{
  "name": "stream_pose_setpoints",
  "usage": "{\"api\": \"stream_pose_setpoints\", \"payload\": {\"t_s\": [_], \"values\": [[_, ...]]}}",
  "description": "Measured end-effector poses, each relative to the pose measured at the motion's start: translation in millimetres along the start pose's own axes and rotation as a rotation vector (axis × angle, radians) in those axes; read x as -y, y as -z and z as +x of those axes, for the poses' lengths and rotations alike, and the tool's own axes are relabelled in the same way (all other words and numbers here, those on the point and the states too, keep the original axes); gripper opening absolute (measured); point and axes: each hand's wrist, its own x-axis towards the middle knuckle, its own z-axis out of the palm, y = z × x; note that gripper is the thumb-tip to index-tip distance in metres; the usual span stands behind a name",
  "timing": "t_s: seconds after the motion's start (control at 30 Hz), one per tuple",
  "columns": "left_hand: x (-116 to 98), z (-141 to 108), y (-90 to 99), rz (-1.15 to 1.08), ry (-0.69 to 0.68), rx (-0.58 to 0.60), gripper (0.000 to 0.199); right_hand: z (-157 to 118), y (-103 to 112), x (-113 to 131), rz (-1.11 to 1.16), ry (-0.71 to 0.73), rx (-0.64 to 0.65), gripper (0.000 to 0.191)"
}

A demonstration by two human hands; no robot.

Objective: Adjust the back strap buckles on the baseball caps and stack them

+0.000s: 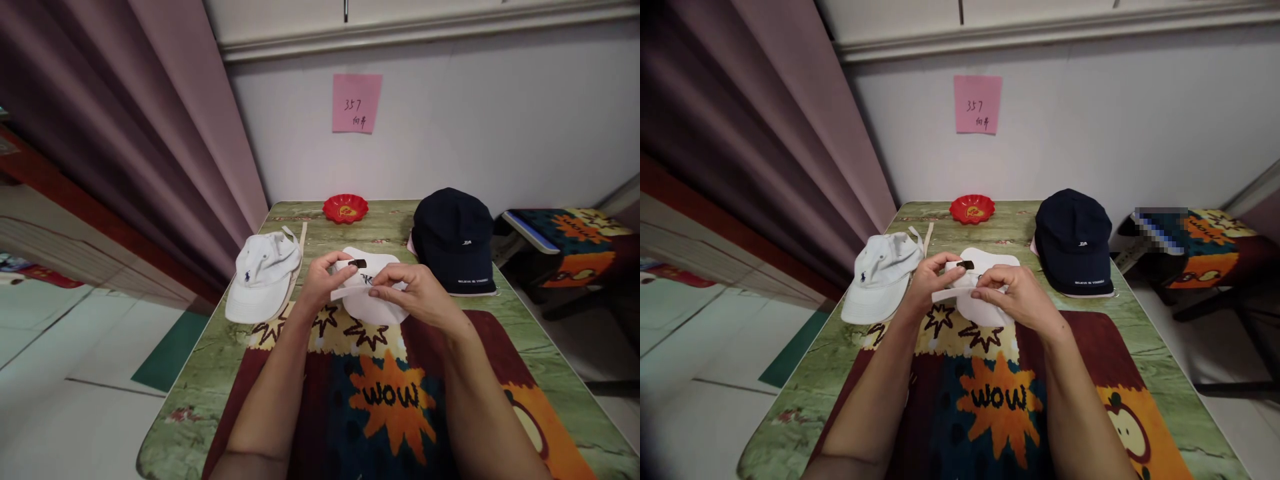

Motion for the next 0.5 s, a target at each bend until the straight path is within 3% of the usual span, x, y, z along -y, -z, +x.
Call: {"api": "stream_pose_setpoints", "payload": {"t_s": [0.13, 0.27, 0.5], "values": [[-3, 0, 3.7, 0.014, -0.085, -0.011, 0.018, 0, 1, -1, 0.251, -0.022, -0.138, 0.024], [-11, -2, 1.5, 0.015, -0.140, 0.052, 0.017, 4, 0, -9, 0.414, -0.101, -0.257, 0.028], [-13, -5, -13.9, -0.116, -0.062, 0.063, 0.027, 13, -20, -7, 0.383, -0.176, -0.201, 0.035]]}}
